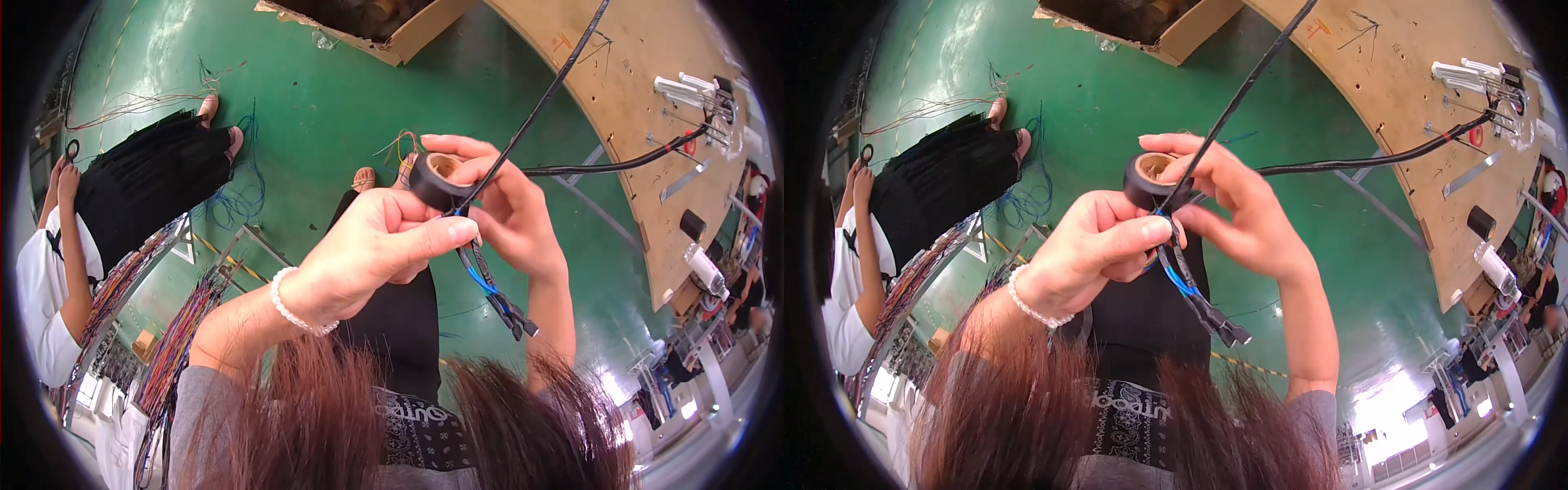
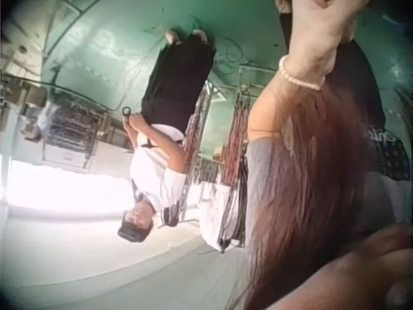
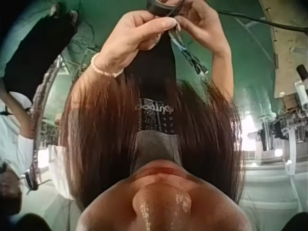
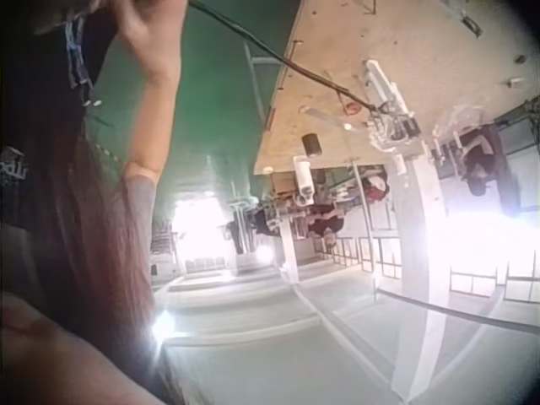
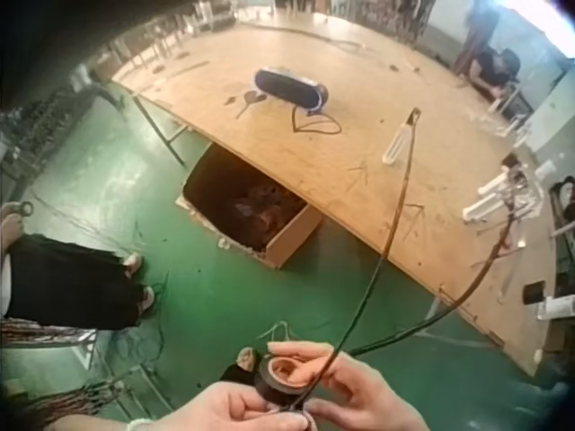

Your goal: Assembling a wiring harness by taping wires and attaching connectors.

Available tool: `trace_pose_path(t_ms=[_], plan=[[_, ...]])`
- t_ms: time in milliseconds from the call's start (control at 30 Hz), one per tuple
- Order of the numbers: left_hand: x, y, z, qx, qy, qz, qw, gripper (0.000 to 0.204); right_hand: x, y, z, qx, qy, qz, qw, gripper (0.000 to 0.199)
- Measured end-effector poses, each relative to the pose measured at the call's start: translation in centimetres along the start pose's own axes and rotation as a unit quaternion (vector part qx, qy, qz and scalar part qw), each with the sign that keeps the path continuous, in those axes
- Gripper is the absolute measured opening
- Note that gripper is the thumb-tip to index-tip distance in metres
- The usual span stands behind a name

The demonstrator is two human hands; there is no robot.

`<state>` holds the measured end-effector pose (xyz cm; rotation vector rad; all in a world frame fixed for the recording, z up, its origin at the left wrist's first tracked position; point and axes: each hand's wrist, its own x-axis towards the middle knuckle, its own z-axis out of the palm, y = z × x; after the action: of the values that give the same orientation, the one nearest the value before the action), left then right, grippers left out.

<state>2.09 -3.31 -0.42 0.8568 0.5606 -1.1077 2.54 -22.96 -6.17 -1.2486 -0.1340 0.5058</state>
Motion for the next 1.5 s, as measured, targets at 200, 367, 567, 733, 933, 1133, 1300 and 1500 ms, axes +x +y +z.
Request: trace_pose_path(t_ms=[200,367,567,733,933,1133,1300,1500], plan=[[-0.2,-0.1,0.2,0.026,0.025,0.018,0.999,0.022,-1.9,0.2,-0.9,0.0,-0.007,0.05,0.999,0.023],[-0.4,0.4,-0.8,-0.067,-0.083,0.006,0.994,0.057,-2.4,-0.9,-1.6,-0.085,-0.015,0.02,0.996,0.031],[-0.2,0.5,0.6,0.044,0.017,0.02,0.999,0.035,-2.0,-1.7,-1.9,-0.028,-0.008,0.073,0.997,0.028],[0.4,-0.5,0.2,0.114,0.056,0.092,0.988,0.024,-1.9,-3.5,-2.9,-0.009,-0.018,0.108,0.994,0.036],[0.2,-0.9,0.5,0.253,0.063,0.201,0.944,0.024,-0.9,-8.7,-2.0,-0.087,-0.021,0.144,0.986,0.04],[0.5,-2.2,0.2,0.266,0.102,0.293,0.913,0.018,1.1,-11.2,3.3,-0.153,0.018,0.195,0.969,0.025],[1.2,-4.3,0.5,0.142,0.1,0.248,0.953,0.018,2.3,-8.1,5.3,-0.324,0.115,0.091,0.935,0.017],[-0.2,-3.0,-0.4,-0.008,0.007,0.201,0.979,0.031,2.5,-9.1,3.6,-0.064,0.009,0.141,0.988,0.018]])
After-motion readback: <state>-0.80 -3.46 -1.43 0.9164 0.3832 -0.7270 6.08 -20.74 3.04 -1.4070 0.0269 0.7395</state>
